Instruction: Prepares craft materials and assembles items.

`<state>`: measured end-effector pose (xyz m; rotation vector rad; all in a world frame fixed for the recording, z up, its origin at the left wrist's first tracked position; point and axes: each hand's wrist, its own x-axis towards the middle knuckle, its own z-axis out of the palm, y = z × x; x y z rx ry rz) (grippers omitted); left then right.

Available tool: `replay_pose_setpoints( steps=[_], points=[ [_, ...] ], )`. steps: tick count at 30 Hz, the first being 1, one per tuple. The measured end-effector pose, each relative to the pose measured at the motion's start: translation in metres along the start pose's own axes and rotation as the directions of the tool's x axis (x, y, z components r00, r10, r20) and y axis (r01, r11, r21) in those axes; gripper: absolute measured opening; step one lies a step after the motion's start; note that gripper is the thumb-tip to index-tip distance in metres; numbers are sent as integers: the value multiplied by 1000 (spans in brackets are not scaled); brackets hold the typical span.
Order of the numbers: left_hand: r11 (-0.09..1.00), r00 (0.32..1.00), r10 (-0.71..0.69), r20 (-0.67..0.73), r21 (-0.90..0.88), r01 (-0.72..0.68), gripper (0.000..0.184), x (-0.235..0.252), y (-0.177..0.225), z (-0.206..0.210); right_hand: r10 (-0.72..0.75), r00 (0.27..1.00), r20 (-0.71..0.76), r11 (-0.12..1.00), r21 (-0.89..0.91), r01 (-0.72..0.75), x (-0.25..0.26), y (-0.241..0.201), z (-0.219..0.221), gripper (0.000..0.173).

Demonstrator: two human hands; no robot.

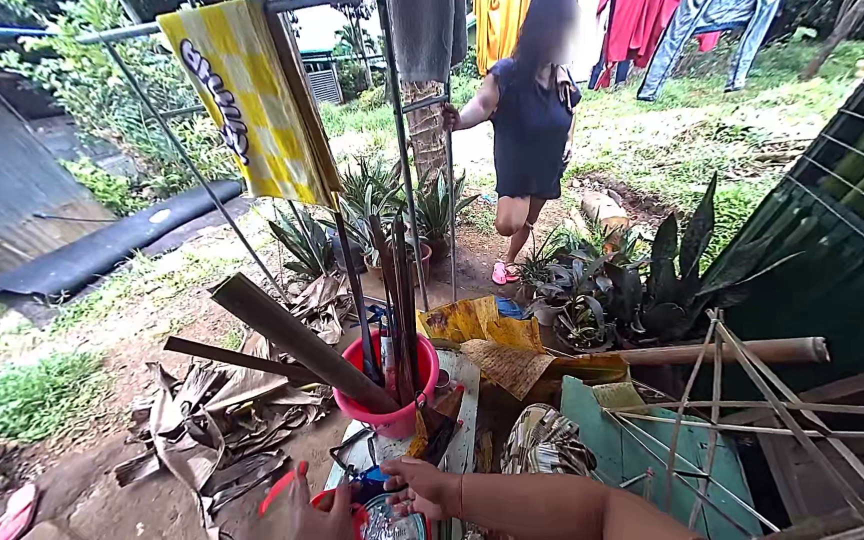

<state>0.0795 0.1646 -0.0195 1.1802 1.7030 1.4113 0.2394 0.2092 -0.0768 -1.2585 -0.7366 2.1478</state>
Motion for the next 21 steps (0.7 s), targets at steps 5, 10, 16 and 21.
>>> replay_pose_setpoints(
  steps=[5, 10, 16, 21],
  points=[
    [922, 943, 308, -129, -203, -329, 76, 31, 44, 104, -304, 937, 169, 914, 330, 237, -45, -50, 14, 38],
    [865, 889, 410, -205, -222, -450, 75, 38, 52, 131, -416, 903, -105, 863, 266, 429, -70, -64, 6, 35],
    [866, 869, 428, -247, -161, -473, 74, 37, 37, 122, -387, 922, -9, 921, 38, 387, -60, -72, -10, 22],
    [910, 905, 363, -221, -126, -395, 77, 49, 34, 91, -267, 959, 94, 957, -90, 276, -21, -95, -12, 20]
  ],
)
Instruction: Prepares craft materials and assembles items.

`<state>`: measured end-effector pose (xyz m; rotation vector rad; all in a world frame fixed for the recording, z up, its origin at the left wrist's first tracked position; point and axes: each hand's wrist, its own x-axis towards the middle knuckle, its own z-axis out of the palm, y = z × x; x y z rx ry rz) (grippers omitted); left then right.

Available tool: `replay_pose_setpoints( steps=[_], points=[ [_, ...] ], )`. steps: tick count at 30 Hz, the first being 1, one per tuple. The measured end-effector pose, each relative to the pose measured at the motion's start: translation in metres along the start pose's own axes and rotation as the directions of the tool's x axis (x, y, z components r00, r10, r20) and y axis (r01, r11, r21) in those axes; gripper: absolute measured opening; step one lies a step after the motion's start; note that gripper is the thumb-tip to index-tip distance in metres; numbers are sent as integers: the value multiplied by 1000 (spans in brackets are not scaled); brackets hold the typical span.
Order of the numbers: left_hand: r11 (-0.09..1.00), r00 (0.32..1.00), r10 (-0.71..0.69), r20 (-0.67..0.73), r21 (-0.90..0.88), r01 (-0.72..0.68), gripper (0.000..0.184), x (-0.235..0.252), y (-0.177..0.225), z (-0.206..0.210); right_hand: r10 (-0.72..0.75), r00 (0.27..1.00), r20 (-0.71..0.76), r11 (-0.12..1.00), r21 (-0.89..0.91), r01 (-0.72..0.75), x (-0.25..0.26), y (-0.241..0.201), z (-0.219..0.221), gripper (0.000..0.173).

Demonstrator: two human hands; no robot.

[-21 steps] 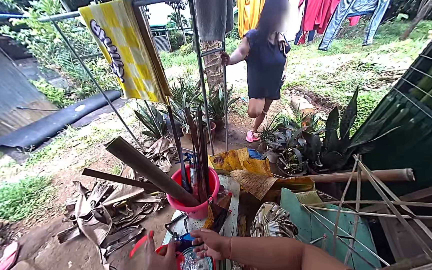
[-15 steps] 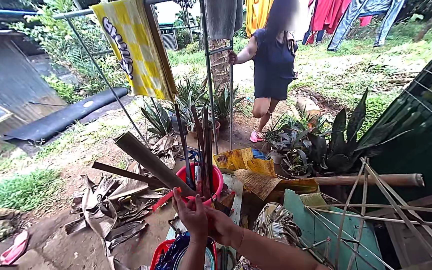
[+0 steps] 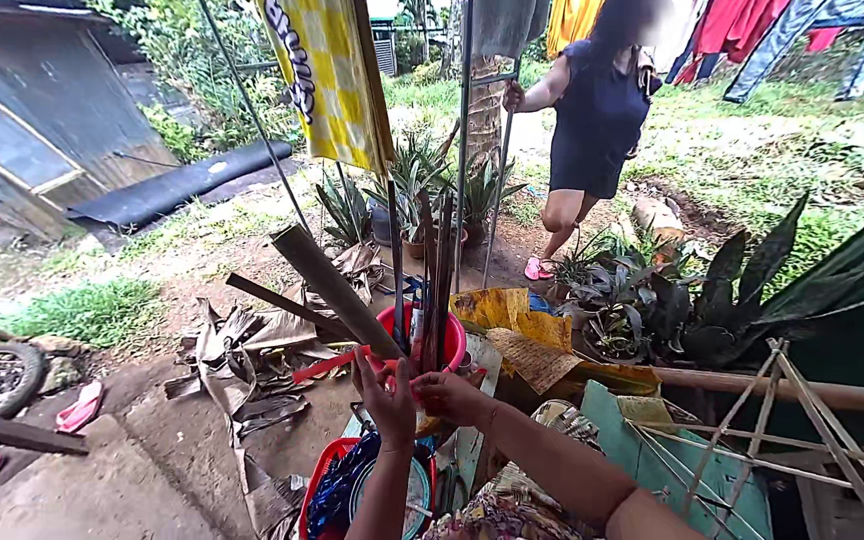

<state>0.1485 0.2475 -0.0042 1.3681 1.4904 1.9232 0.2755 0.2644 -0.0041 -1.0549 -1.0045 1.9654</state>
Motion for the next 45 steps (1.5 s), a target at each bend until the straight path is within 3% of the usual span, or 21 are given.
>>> replay_pose_setpoints(
  steps=[2, 4, 6, 7, 10, 12, 13, 14, 16, 19, 23, 27, 30, 32, 33, 34, 36, 37, 39, 42, 45],
  points=[
    [995, 996, -84, -2, -62, 83, 73, 9, 3, -22, -94, 980, -177, 994, -68, 83, 32, -13, -8, 27],
    [974, 983, -180, -28, -145, 174, 61, 14, 4, -49, -206, 910, -361, 973, -172, 153, 64, -19, -19, 29],
    [946, 956, -285, -74, -182, 268, 51, 13, 2, -78, -208, 886, -414, 924, -380, 39, 68, -33, -15, 37],
    [934, 940, -324, -106, -196, 299, 47, 11, 0, -92, -182, 904, -388, 869, -494, -37, 71, -40, -16, 43],
    [916, 901, -385, -200, -204, 346, 33, -3, -8, -135, -281, 925, -257, 511, -856, -82, 110, -24, -42, 57],
    [922, 892, -383, -241, -154, 354, 27, -19, -19, -170, -114, 959, -260, 328, -921, -211, 98, -42, -19, 52],
    [917, 880, -399, -259, -141, 374, 26, -27, -25, -187, -433, 882, -185, 282, -957, -62, 98, -14, -17, 44],
    [904, 856, -428, -288, -133, 407, 25, -37, -32, -203, -612, 787, -82, 222, -972, 71, 97, 11, -15, 36],
    [862, 790, -505, -347, -159, 482, 20, -57, -40, -231, -650, 756, 80, 138, -966, 221, 78, 53, -6, 24],
    [781, 700, -623, -348, -240, 576, 31, -85, -47, -257, -603, 798, 6, 251, -948, 197, 81, 87, -13, 22],
    [673, 577, -738, -350, -318, 668, 53, -114, -48, -274, -586, 803, -107, 350, -928, 131, 76, 59, -5, 37],
    [672, 517, -730, -446, -332, 662, 23, -134, -62, -295, -533, 832, -155, 351, -935, 51, 93, 31, -6, 42],
    [678, 503, -718, -481, -319, 662, 13, -143, -68, -303, -593, 777, -213, 275, -960, -53, 99, 0, -10, 55],
    [692, 514, -703, -491, -308, 653, 14, -147, -72, -309, -684, 717, -137, 174, -985, -22, 96, -11, -2, 49],
    [700, 518, -696, -497, -310, 643, 15, -148, -75, -313, -675, 735, -61, 121, -992, 29, 90, -8, 6, 41],
    [706, 521, -691, -502, -313, 635, 15, -147, -77, -316, -589, 808, 18, 74, -994, 76, 80, 3, 14, 35],
    [713, 524, -685, -505, -318, 625, 15, -144, -80, -320, -219, 966, 139, 30, -988, 149, 61, 54, 23, 29],
    [714, 526, -685, -504, -322, 621, 15, -143, -81, -322, 23, 989, 148, 29, -989, 147, 58, 90, 19, 31],
    [703, 529, -702, -476, -347, 621, 19, -142, -81, -325, 352, 931, 95, -19, -994, 108, 51, 156, 7, 42],
    [647, 535, -763, -364, -447, 618, 25, -145, -83, -333, 469, 883, -19, -46, -999, 3, 33, 203, -3, 51],
    [580, 532, -806, -258, -521, 626, 27, -156, -89, -344, 444, 896, -21, 51, -998, -49, 32, 233, -16, 44]
  ],
)
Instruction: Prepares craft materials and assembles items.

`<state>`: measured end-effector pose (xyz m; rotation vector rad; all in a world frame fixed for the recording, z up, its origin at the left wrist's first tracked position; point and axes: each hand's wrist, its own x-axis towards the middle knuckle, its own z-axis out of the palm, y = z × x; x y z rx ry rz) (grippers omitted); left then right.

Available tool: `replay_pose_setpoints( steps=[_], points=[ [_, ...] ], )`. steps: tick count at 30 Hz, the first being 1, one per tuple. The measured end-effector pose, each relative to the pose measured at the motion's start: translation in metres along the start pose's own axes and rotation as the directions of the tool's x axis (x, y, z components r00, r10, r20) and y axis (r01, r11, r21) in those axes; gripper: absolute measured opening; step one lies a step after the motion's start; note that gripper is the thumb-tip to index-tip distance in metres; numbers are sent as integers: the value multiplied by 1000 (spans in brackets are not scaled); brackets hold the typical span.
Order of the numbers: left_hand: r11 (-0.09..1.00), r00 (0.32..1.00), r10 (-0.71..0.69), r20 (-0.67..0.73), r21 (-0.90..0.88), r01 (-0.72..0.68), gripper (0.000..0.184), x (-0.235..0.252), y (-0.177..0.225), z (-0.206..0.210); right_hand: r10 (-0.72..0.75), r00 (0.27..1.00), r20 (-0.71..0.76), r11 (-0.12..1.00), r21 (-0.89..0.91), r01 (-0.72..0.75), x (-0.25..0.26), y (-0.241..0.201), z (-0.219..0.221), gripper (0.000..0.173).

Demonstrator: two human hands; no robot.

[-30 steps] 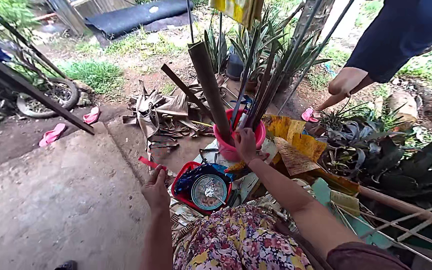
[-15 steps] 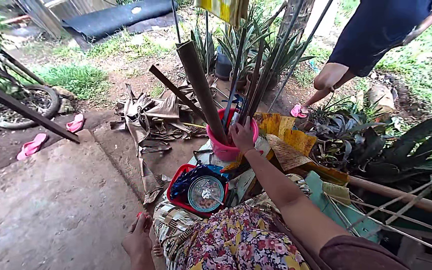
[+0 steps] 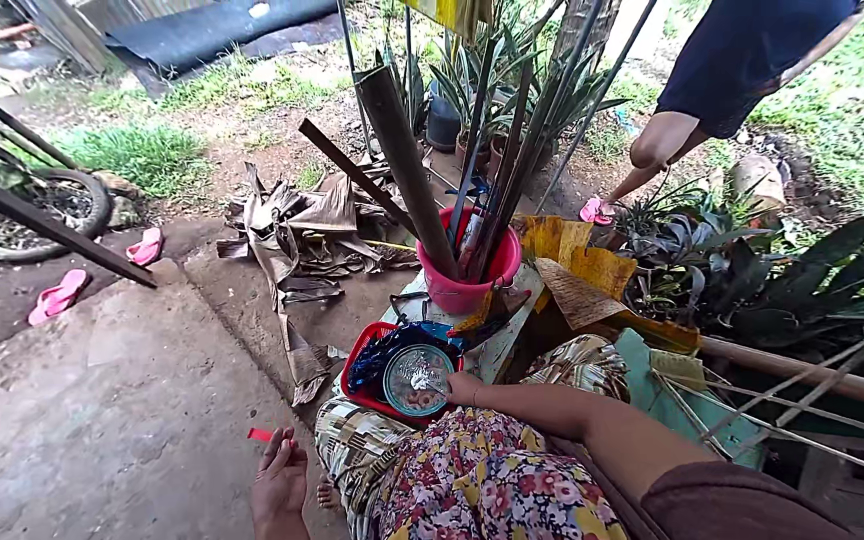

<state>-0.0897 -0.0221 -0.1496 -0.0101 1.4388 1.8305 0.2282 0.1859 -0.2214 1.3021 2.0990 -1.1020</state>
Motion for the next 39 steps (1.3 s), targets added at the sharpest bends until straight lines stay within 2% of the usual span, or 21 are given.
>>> replay_pose_setpoints(
  steps=[3, 7, 10, 13, 16, 21, 25, 29, 33, 36, 39],
  points=[
    [999, 999, -34, -6, 7, 34, 28, 0, -5, -9, -34, 999, -30, 995, 88, 37, 13, 12, 10, 42],
    [991, 998, -57, -36, 120, 61, 25, 4, -17, -2, -25, 999, -47, 993, 116, 30, 7, 12, 1, 35],
    [963, 994, -95, -45, 250, 103, 24, 8, -30, 26, -23, 989, -149, 991, 125, 42, -11, 2, -17, 31],
    [936, 985, -170, 29, 317, 153, 28, 12, -49, 66, 7, 960, -281, 981, 189, 48, -17, -2, -30, 32],
    [910, 975, -196, 100, 389, 143, 32, 19, -72, 97, 67, 943, -326, 961, 277, 27, -17, -1, -32, 32],
    [891, 976, -213, 40, 417, 177, 35, 25, -110, 116, 165, 952, -259, 977, 178, -121, -14, -6, -33, 34],
    [908, 971, -239, 21, 358, 216, 33, 23, -131, 112, 167, 952, -258, 985, 88, -149, -10, -16, -33, 34],
    [916, 960, -280, 12, 302, 264, 31, 26, -135, 109, 189, 955, -228, 981, 88, -173, -8, -25, -32, 35],
    [920, 952, -307, 5, 257, 295, 31, 27, -133, 108, 163, 975, -148, 975, 174, -136, -5, -26, -31, 36],
    [925, 951, -308, -6, 234, 300, 31, 26, -134, 109, 158, 985, -76, 944, 305, -128, 2, -24, -26, 37],
    [928, 951, -308, -1, 218, 301, 31, 27, -133, 108, 209, 978, -14, 808, 566, -165, 4, -26, -22, 36]
  ],
)
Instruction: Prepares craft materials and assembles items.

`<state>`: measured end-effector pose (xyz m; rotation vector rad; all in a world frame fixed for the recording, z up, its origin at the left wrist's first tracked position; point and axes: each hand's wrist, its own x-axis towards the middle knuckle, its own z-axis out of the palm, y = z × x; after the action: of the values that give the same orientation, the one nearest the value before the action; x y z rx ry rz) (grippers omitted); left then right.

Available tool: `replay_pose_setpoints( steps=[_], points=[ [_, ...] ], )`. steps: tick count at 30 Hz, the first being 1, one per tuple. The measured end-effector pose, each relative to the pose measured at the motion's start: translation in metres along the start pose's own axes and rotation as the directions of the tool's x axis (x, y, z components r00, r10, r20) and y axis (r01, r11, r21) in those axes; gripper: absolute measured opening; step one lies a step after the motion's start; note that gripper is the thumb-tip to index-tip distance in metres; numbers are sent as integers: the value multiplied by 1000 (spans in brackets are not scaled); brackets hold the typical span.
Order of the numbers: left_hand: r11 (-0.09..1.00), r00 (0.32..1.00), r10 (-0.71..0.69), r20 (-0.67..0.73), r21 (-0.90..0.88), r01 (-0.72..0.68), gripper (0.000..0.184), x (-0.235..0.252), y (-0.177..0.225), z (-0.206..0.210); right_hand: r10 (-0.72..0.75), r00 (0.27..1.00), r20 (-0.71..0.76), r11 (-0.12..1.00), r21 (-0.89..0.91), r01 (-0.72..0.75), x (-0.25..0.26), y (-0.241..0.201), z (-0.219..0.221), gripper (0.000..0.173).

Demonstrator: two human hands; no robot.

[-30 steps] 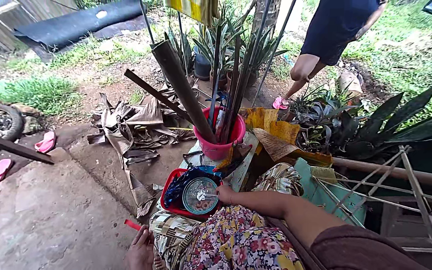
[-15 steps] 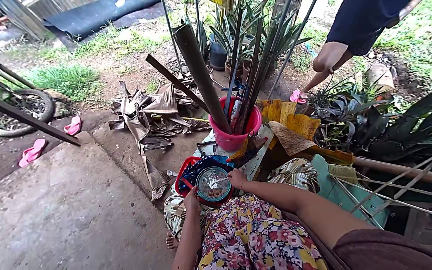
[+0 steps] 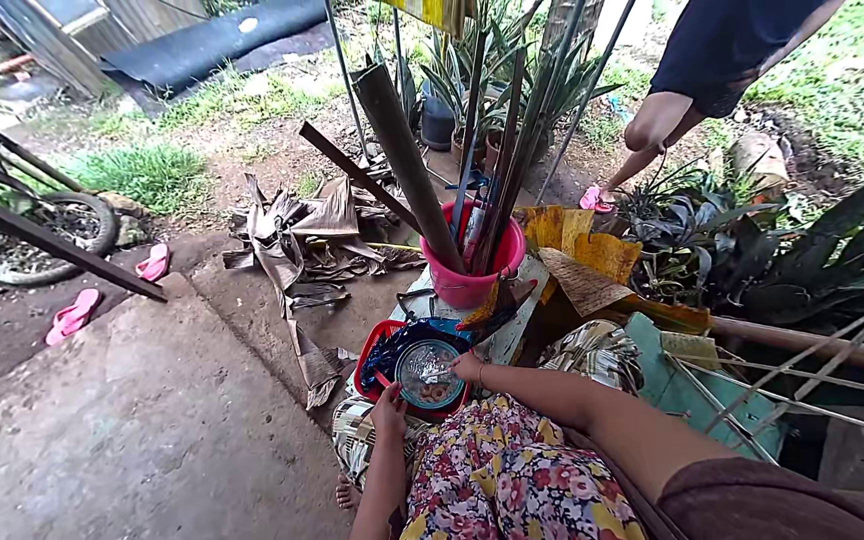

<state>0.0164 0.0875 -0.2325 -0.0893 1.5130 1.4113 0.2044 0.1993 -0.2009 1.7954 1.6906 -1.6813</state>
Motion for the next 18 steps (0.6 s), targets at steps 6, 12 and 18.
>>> replay_pose_setpoints(
  steps=[6, 12, 18],
  points=[
    [998, 998, 32, -46, -60, -35, 32, 2, -2, -4, 69, 985, 161, 820, 554, -147, -34, -5, -37, 34],
    [859, 911, 408, -69, 368, -357, 34, -21, 21, 7, -237, 968, 88, 670, 736, 97, -107, 17, -122, 21],
    [341, 558, 656, 509, 459, -820, 29, -48, 69, 120, -304, 916, -262, 452, 806, 381, -184, 59, -203, 18]
  ],
)
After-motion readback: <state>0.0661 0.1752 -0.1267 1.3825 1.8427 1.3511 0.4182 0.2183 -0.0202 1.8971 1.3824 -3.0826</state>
